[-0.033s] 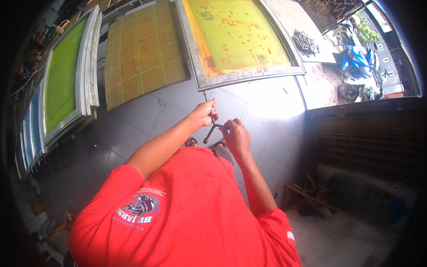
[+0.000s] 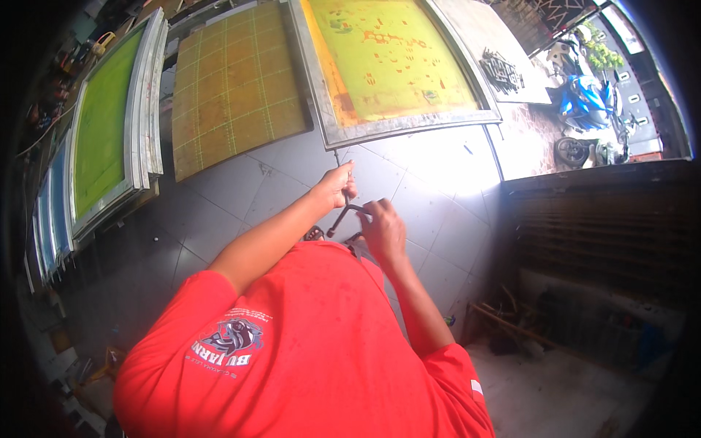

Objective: The person uses a T-handle socket wrench to loosen and then tighten the bolts on a screen printing frame, then lifts the frame to check the alignment before securing it again.

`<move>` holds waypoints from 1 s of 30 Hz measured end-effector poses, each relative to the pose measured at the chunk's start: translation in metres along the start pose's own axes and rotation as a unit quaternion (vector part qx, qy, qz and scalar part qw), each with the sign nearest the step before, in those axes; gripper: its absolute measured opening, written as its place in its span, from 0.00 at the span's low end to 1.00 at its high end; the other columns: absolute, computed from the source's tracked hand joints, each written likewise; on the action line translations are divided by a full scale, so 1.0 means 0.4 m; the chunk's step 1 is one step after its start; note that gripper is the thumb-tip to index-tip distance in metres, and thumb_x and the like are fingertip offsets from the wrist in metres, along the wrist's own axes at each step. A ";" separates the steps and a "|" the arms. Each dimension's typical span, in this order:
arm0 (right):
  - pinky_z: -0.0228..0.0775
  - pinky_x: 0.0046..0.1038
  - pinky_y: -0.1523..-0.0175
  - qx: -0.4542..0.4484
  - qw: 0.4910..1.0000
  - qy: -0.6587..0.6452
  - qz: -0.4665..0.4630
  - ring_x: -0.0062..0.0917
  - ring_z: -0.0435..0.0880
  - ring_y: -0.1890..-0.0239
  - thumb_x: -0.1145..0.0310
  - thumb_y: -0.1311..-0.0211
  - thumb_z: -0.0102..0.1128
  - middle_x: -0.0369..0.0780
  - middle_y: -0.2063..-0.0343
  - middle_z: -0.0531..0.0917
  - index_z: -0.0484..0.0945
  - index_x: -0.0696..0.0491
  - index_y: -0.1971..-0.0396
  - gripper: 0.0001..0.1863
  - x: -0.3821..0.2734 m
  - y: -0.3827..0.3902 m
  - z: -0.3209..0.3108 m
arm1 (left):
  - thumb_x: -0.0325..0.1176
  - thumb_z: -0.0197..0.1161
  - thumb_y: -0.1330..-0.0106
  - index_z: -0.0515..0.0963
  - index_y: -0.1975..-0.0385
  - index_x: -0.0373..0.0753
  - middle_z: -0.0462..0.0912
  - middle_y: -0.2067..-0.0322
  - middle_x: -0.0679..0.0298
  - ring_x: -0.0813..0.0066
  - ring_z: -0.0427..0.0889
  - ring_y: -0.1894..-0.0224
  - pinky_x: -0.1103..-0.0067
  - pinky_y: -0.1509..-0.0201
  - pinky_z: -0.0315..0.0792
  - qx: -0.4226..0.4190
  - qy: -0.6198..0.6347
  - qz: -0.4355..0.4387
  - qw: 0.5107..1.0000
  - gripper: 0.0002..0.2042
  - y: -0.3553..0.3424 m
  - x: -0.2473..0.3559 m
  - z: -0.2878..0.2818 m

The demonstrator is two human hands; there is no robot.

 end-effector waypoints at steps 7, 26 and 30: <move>0.68 0.26 0.54 -0.032 0.820 -0.555 0.134 0.23 0.77 0.59 0.66 0.39 0.52 0.41 0.58 0.78 0.67 0.60 0.47 0.22 0.065 0.080 0.060 | 0.46 0.50 0.34 0.57 0.86 0.51 0.48 0.91 0.78 0.86 0.44 0.91 0.86 0.89 0.40 -0.160 0.007 -0.012 0.987 0.18 -0.014 0.004 -0.028; 0.62 0.19 0.72 -0.177 0.847 -0.445 0.229 0.16 0.70 0.77 0.61 0.40 0.57 0.34 0.80 0.74 0.76 0.60 0.72 0.14 0.284 -0.018 0.176 | 0.41 0.50 0.34 0.60 0.84 0.47 0.51 0.90 0.75 0.84 0.52 0.89 0.82 0.85 0.53 -0.099 0.021 0.011 0.995 0.15 0.000 -0.004 -0.012; 0.68 0.24 0.70 0.020 0.971 -0.205 0.121 0.22 0.76 0.77 0.64 0.49 0.65 0.39 0.81 0.77 0.79 0.59 0.72 0.12 0.142 -0.029 0.018 | 0.41 0.51 0.34 0.60 0.84 0.46 0.51 0.90 0.73 0.84 0.53 0.89 0.81 0.85 0.55 0.052 0.000 0.042 0.998 0.16 0.012 0.003 0.017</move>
Point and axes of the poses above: each hand's wrist, its own y-axis away from the middle knuckle, its own z-axis out of the palm, x = y × z, the point moved 2 cm from there along -y, towards the middle knuckle
